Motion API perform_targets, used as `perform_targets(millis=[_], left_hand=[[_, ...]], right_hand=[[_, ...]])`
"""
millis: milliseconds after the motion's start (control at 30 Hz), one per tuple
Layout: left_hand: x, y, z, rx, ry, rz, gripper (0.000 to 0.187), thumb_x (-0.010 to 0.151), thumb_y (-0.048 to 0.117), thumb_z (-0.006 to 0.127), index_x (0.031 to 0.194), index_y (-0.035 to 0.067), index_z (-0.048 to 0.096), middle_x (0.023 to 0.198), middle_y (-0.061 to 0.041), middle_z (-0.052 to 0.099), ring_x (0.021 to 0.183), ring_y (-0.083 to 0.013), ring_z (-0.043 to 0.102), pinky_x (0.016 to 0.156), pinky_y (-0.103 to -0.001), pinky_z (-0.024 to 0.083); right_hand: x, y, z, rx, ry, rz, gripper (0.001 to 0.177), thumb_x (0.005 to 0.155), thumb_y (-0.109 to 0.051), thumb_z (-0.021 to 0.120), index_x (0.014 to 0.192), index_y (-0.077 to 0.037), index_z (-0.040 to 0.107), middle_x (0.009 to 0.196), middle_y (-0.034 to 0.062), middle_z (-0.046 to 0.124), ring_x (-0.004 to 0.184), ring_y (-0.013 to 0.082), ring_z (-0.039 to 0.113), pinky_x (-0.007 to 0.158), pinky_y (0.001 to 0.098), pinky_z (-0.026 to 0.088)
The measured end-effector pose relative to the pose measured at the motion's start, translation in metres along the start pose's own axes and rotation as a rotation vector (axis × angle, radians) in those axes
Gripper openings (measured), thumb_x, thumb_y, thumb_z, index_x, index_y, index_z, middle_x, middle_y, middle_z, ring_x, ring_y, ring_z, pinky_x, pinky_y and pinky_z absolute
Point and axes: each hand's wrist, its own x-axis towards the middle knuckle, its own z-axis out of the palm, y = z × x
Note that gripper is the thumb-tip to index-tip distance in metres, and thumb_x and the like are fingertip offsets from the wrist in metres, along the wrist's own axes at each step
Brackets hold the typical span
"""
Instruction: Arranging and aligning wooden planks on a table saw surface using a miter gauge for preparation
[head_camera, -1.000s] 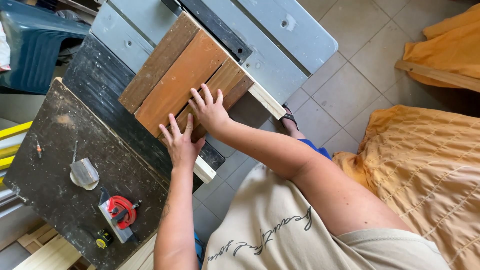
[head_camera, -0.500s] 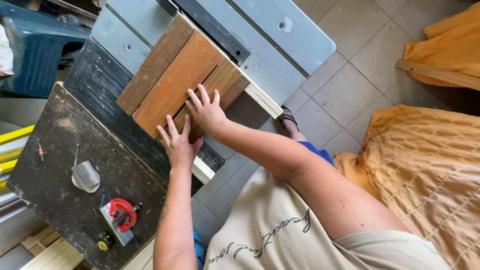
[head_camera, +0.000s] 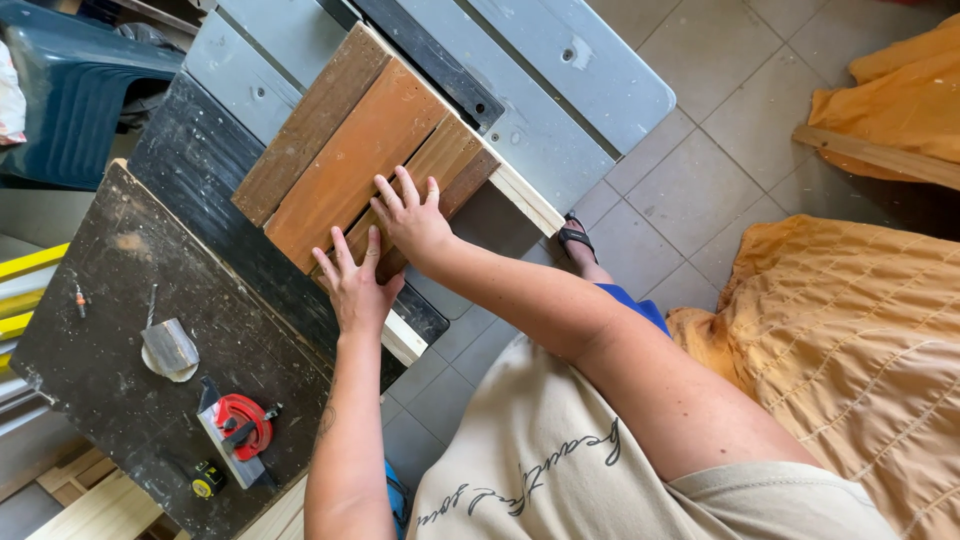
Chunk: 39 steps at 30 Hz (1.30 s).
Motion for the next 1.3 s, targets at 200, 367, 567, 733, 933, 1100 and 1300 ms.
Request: perform_targets(millis=[200,367,567,733,933,1100,1300], left_hand=[[0.002,0.0,-0.003,-0.01,0.009,0.006,0.096,0.077,0.036,0.086,0.163,0.039,0.045,0.176,-0.017,0.019,0.152,-0.0639,0.018,0.107,-0.082,0.042],[0.004,-0.002,-0.001,-0.014,0.024,0.015,0.096,0.077,0.035,0.086,0.164,0.038,0.045,0.175,-0.018,0.019,0.152,-0.0644,0.018,0.106,-0.082,0.042],[0.006,-0.003,0.001,-0.018,0.033,0.015,0.096,0.077,0.035,0.086,0.163,0.038,0.045,0.175,-0.018,0.019,0.151,-0.0645,0.018,0.106,-0.083,0.042],[0.009,-0.003,-0.001,-0.017,0.031,0.017,0.096,0.077,0.035,0.086,0.164,0.038,0.045,0.175,-0.019,0.019,0.151,-0.0647,0.018,0.106,-0.083,0.041],[0.011,-0.003,-0.004,-0.004,0.013,0.006,0.097,0.077,0.035,0.086,0.164,0.039,0.044,0.176,-0.018,0.018,0.152,-0.0638,0.017,0.107,-0.082,0.042],[0.013,-0.001,-0.008,-0.005,0.011,0.0,0.097,0.077,0.035,0.086,0.164,0.039,0.043,0.176,-0.018,0.018,0.153,-0.0629,0.017,0.108,-0.081,0.042],[0.016,-0.004,-0.008,0.0,0.026,0.021,0.099,0.076,0.034,0.088,0.164,0.039,0.043,0.175,-0.02,0.019,0.151,-0.0649,0.018,0.105,-0.082,0.043]], right_hand=[[0.007,0.0,0.006,0.004,0.014,-0.004,0.07,0.104,-0.008,0.063,0.168,-0.013,0.036,0.178,0.0163,0.008,0.16,0.0523,0.005,0.117,0.0819,0.024],[0.007,0.0,0.003,0.0,0.019,-0.002,0.07,0.103,-0.007,0.064,0.167,-0.013,0.036,0.178,0.0165,0.008,0.16,0.0521,0.005,0.117,0.0817,0.024],[0.014,0.0,0.01,-0.004,0.046,-0.001,0.067,0.105,-0.009,0.063,0.167,-0.014,0.037,0.178,0.0161,0.009,0.16,0.0516,0.006,0.117,0.0811,0.025],[0.015,0.001,0.008,0.003,0.058,-0.004,0.066,0.106,-0.011,0.062,0.167,-0.014,0.039,0.178,0.0162,0.011,0.16,0.0517,0.007,0.117,0.0812,0.025],[0.019,0.0,0.007,0.009,0.033,-0.004,0.069,0.104,-0.01,0.064,0.168,-0.014,0.036,0.178,0.0169,0.008,0.16,0.0524,0.005,0.117,0.082,0.024],[0.02,0.0,0.003,0.005,0.033,-0.009,0.071,0.103,-0.009,0.066,0.167,-0.013,0.037,0.178,0.0178,0.008,0.16,0.0528,0.006,0.117,0.0819,0.025],[0.02,0.001,-0.001,0.008,0.041,-0.008,0.069,0.104,-0.01,0.065,0.167,-0.012,0.038,0.178,0.0176,0.009,0.16,0.0525,0.006,0.117,0.0817,0.024]])
